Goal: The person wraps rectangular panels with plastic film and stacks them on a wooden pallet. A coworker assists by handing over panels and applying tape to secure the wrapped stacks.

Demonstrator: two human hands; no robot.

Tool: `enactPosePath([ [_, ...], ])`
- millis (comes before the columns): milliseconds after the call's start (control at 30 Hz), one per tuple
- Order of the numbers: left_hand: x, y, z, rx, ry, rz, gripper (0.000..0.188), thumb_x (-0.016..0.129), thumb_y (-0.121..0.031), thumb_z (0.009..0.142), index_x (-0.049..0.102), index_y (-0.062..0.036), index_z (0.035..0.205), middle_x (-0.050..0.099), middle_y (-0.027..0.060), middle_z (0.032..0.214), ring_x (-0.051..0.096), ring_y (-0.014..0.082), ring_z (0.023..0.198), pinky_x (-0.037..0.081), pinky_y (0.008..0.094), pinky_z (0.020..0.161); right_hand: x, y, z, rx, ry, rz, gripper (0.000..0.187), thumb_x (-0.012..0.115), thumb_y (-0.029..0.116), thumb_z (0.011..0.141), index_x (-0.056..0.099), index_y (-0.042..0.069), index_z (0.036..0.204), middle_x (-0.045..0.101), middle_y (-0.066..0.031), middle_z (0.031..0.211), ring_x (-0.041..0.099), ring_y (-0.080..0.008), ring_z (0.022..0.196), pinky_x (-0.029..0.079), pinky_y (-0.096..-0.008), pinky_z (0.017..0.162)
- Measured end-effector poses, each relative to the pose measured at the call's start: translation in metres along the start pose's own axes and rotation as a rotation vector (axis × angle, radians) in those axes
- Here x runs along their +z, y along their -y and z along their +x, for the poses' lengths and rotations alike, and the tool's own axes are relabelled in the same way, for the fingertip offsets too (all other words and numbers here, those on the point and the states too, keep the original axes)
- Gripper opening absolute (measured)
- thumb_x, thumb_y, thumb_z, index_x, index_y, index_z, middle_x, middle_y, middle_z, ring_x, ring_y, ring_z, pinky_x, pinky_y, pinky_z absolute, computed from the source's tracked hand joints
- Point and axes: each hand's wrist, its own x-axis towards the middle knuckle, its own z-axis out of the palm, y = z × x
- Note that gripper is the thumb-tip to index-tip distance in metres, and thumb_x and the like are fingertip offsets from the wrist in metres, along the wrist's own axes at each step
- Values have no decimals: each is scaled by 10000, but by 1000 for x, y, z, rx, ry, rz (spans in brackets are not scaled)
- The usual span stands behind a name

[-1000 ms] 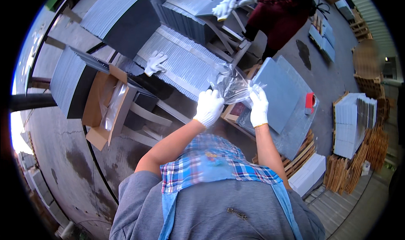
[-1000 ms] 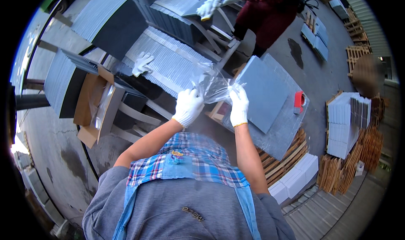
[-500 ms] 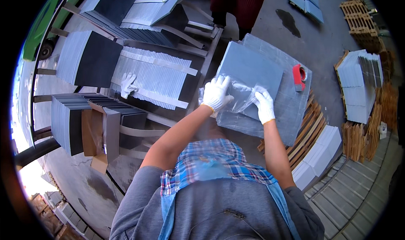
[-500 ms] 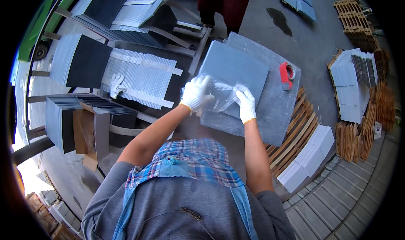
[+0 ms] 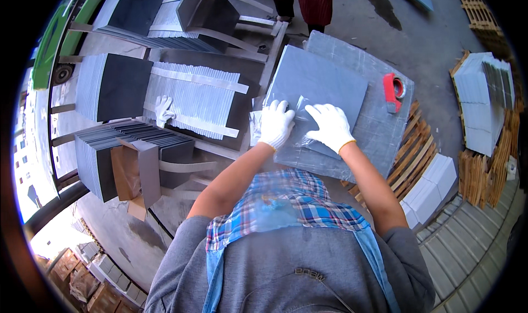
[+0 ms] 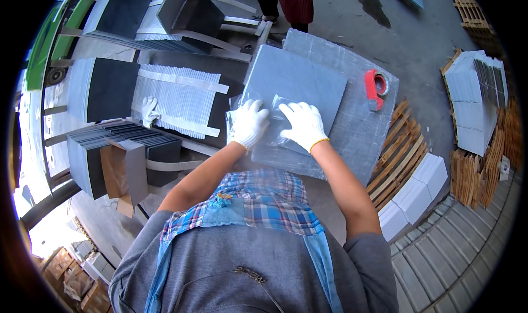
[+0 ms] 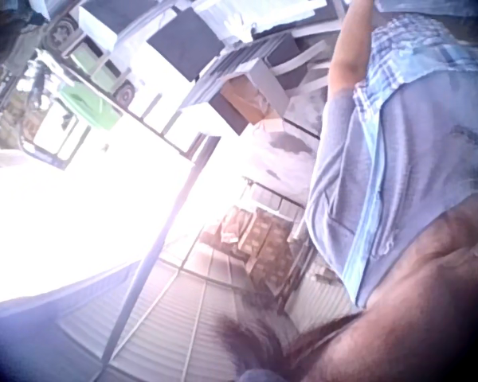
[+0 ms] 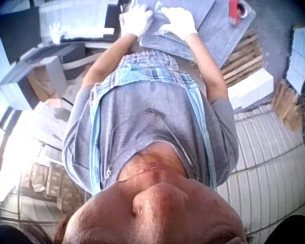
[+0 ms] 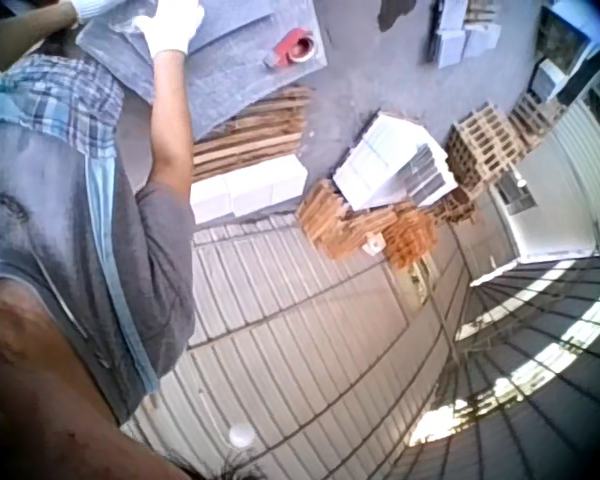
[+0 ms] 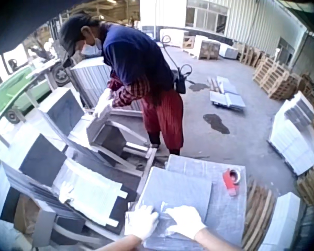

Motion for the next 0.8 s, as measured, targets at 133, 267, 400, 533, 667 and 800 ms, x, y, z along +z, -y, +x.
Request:
enactPosePath([
  [133,0,8,3,20,-90,-51,166,728,-195,727,668,-90,842,636,118,1090,568,334,1063,451,479,863,11,-28,-7,123,86,48,181,666,299,825,689,171,951,681,-50,790,636,-272,784,487,-436,743],
  [267,-27,18,60,95,-205,28,110,719,-170,727,665,-93,785,675,113,1058,595,348,1076,469,497,884,-18,-60,32,3,-141,-59,66,689,234,813,701,190,860,632,-35,755,611,-253,773,484,-405,761],
  [400,-75,7,145,158,-387,164,76,759,-130,776,707,-92,817,685,119,1067,599,324,1076,439,511,939,-67,-82,69,-23,-547,-221,180,759,194,767,733,208,945,656,5,907,618,-216,943,479,-421,916],
  [533,-107,-19,191,318,-585,188,118,748,-92,728,695,-80,833,665,118,1055,591,304,1031,450,486,887,-91,-97,62,35,-775,-295,239,792,180,761,753,207,996,672,-4,1057,613,-256,1082,454,-462,1021],
  [667,-98,-38,178,545,-588,166,184,683,-99,635,633,-68,809,626,128,1044,565,316,1005,450,465,859,-73,-97,12,116,-769,-302,244,807,181,742,746,203,977,670,-5,1111,599,-258,1143,440,-484,1052],
  [800,-50,-34,124,523,-158,154,136,681,-107,690,641,-74,816,639,145,1125,558,361,1157,456,496,952,-21,-75,-46,228,-532,-224,170,773,214,774,731,182,936,657,-7,1115,565,-254,1183,414,-500,1072],
])
